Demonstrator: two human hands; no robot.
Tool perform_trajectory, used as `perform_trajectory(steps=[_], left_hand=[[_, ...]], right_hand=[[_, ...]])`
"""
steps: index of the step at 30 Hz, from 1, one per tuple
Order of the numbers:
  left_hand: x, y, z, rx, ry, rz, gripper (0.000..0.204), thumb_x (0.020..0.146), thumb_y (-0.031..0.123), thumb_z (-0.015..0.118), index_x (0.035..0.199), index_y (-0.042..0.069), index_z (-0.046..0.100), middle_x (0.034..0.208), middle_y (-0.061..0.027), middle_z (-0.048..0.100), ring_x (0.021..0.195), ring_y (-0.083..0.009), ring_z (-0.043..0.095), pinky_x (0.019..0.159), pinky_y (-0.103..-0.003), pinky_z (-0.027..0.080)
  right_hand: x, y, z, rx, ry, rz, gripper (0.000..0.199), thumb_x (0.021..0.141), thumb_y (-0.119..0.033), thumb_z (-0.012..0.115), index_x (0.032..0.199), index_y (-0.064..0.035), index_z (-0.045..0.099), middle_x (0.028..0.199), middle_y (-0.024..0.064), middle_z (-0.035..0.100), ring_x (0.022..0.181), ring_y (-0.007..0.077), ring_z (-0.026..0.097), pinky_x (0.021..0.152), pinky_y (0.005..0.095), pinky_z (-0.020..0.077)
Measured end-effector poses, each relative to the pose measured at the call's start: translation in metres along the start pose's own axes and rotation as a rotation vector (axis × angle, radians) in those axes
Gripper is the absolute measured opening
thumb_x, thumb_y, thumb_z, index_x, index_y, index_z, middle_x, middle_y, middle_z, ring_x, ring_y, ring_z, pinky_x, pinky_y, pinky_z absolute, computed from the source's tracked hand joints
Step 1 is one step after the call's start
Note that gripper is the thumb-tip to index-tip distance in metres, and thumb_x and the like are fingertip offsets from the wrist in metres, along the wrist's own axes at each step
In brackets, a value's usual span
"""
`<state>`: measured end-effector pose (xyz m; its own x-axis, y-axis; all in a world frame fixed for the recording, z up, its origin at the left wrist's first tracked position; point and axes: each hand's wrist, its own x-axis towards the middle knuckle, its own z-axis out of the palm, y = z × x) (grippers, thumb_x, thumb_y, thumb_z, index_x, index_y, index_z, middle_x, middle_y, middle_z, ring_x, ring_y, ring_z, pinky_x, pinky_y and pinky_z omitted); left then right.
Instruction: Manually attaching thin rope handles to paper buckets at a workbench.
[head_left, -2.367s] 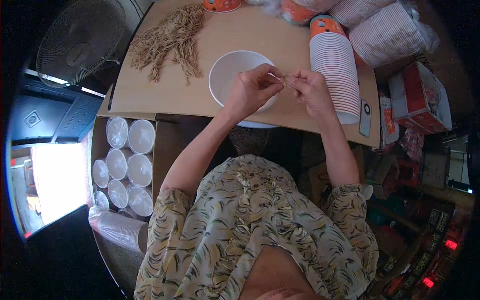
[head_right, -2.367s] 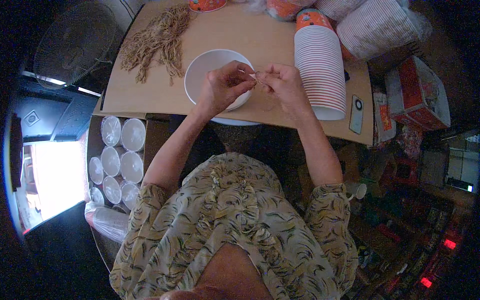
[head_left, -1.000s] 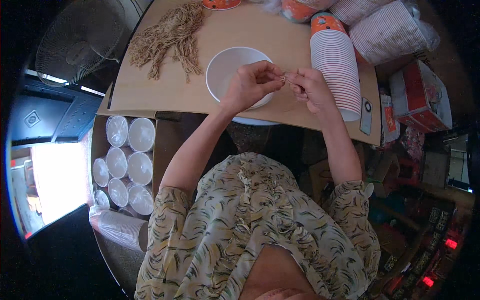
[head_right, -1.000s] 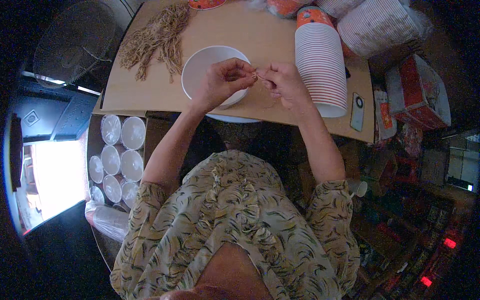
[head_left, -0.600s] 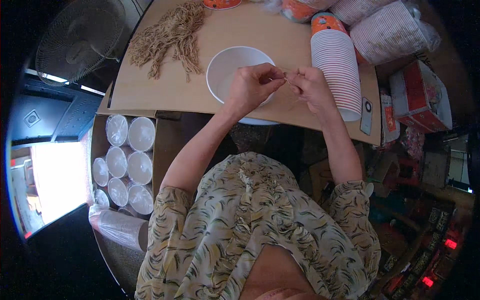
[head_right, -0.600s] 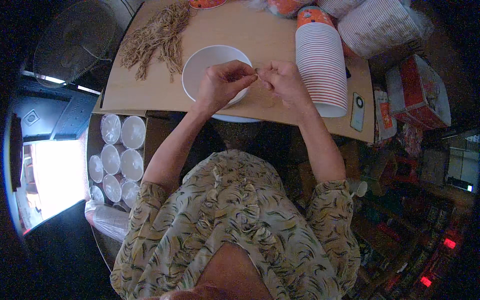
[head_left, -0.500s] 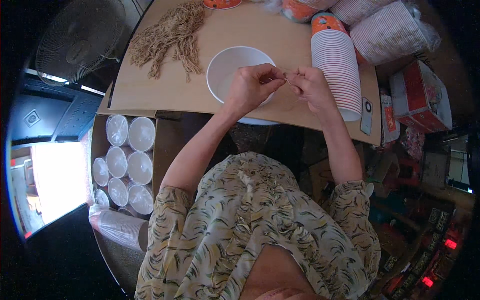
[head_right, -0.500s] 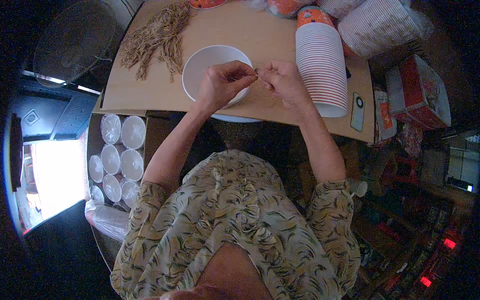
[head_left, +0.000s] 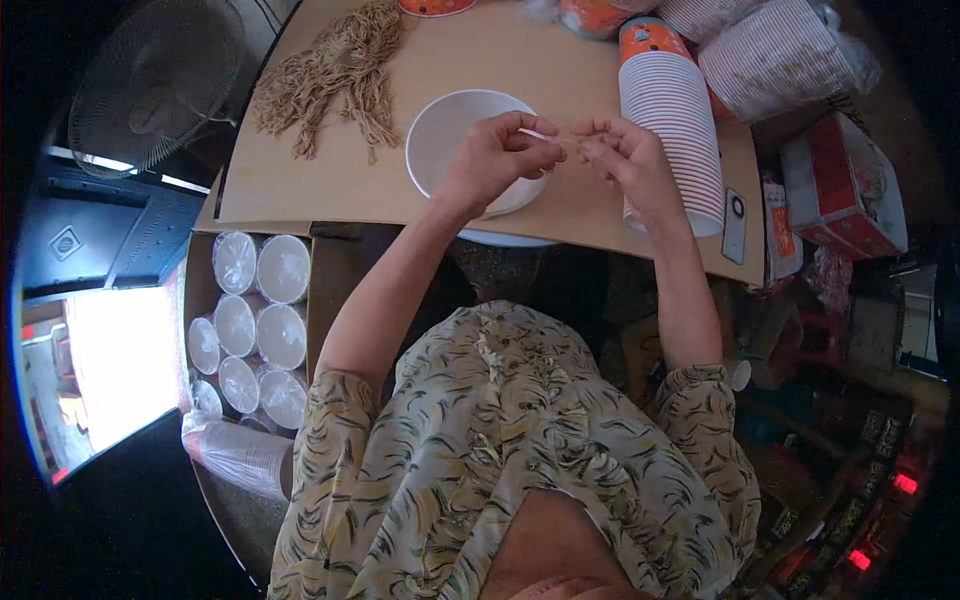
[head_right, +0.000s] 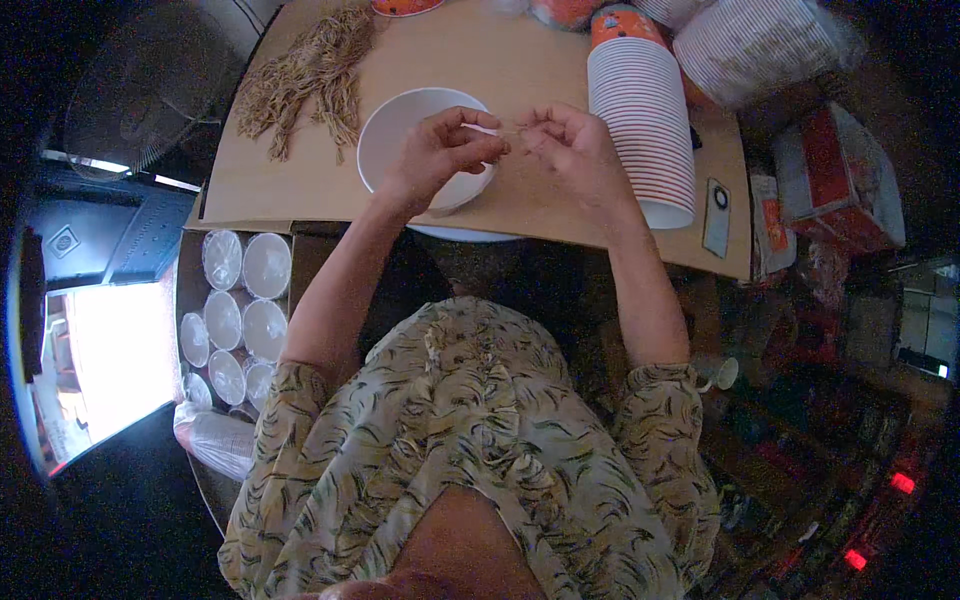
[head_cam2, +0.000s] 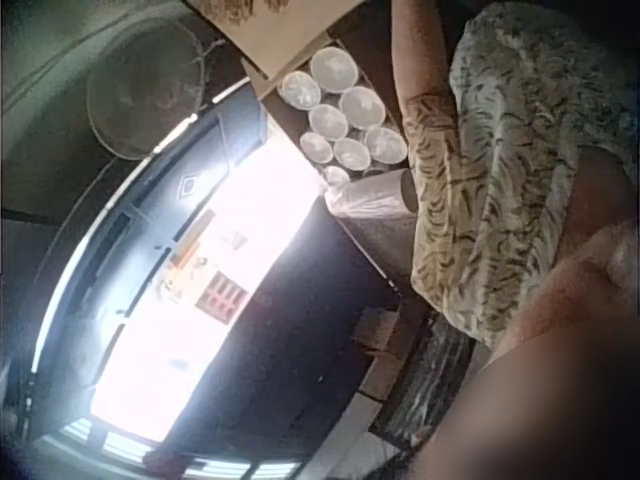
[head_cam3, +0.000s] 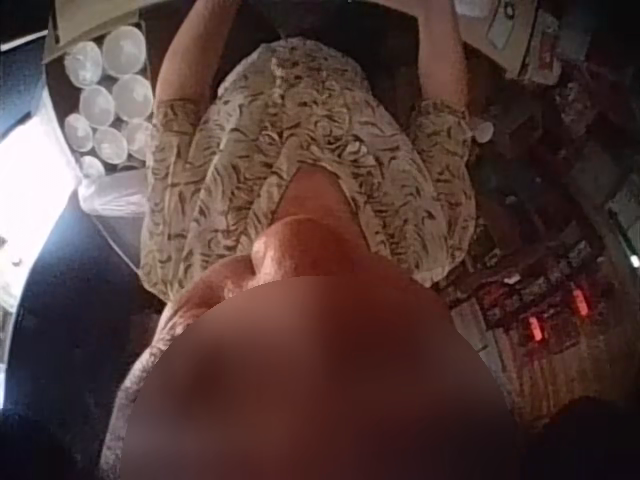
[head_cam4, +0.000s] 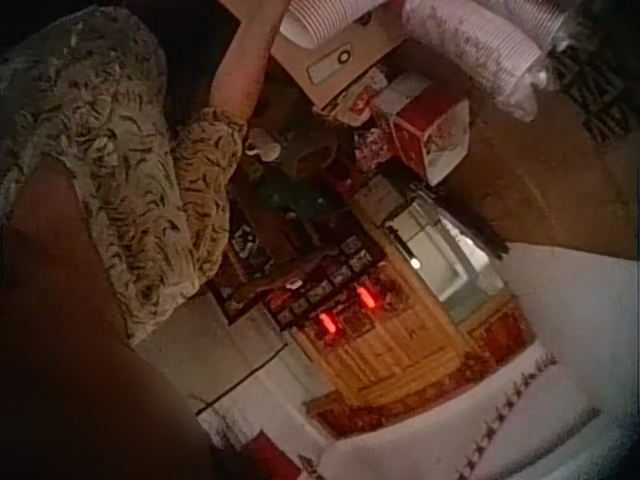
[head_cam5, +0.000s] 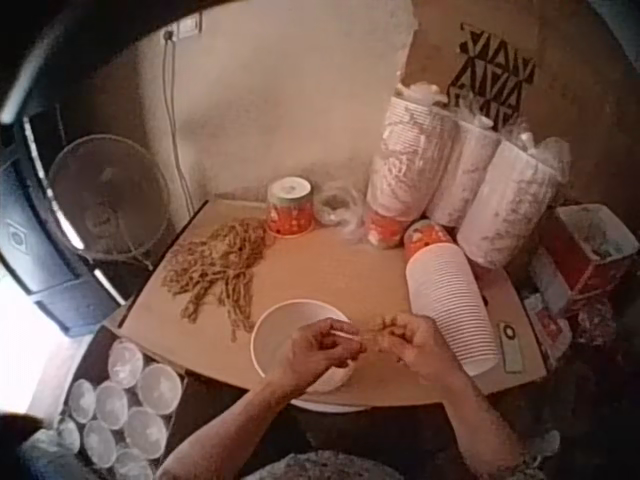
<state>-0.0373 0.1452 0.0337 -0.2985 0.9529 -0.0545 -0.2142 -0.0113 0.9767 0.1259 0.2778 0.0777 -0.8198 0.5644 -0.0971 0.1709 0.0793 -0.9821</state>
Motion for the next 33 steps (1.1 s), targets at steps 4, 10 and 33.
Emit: perform_trajectory(steps=[4, 10, 33], left_hand=[[0.001, 0.002, 0.000, 0.054, 0.003, -0.045, 0.025, 0.089, 0.023, 0.071, 0.105, 0.004, 0.069, 0.098, -0.0036, 0.073, 0.086, -0.0094, 0.065, 0.072, -0.024, 0.049], [0.004, 0.000, -0.001, 0.139, 0.006, -0.092, 0.022, 0.088, 0.024, 0.072, 0.102, 0.007, 0.072, 0.090, 0.0014, 0.073, 0.077, -0.0059, 0.062, 0.063, -0.022, 0.044], [0.005, -0.005, -0.003, -0.095, -0.120, -0.096, 0.024, 0.091, 0.015, 0.068, 0.106, -0.004, 0.066, 0.100, -0.0103, 0.071, 0.092, -0.0153, 0.067, 0.087, -0.027, 0.054]], right_hand=[[0.001, 0.013, 0.001, -0.135, 0.038, -0.166, 0.018, 0.091, -0.003, 0.064, 0.109, 0.0000, 0.064, 0.086, -0.0003, 0.065, 0.072, 0.0016, 0.057, 0.062, 0.0168, 0.0430], [-0.007, 0.020, 0.000, -0.273, 0.067, -0.217, 0.015, 0.089, -0.003, 0.068, 0.103, 0.0013, 0.066, 0.086, -0.0021, 0.065, 0.075, 0.0019, 0.058, 0.066, 0.0180, 0.0471], [0.004, 0.028, 0.001, -0.002, 0.005, -0.036, 0.015, 0.091, -0.013, 0.067, 0.099, 0.0001, 0.068, 0.079, -0.0030, 0.064, 0.062, 0.0020, 0.048, 0.055, 0.0186, 0.0372]])
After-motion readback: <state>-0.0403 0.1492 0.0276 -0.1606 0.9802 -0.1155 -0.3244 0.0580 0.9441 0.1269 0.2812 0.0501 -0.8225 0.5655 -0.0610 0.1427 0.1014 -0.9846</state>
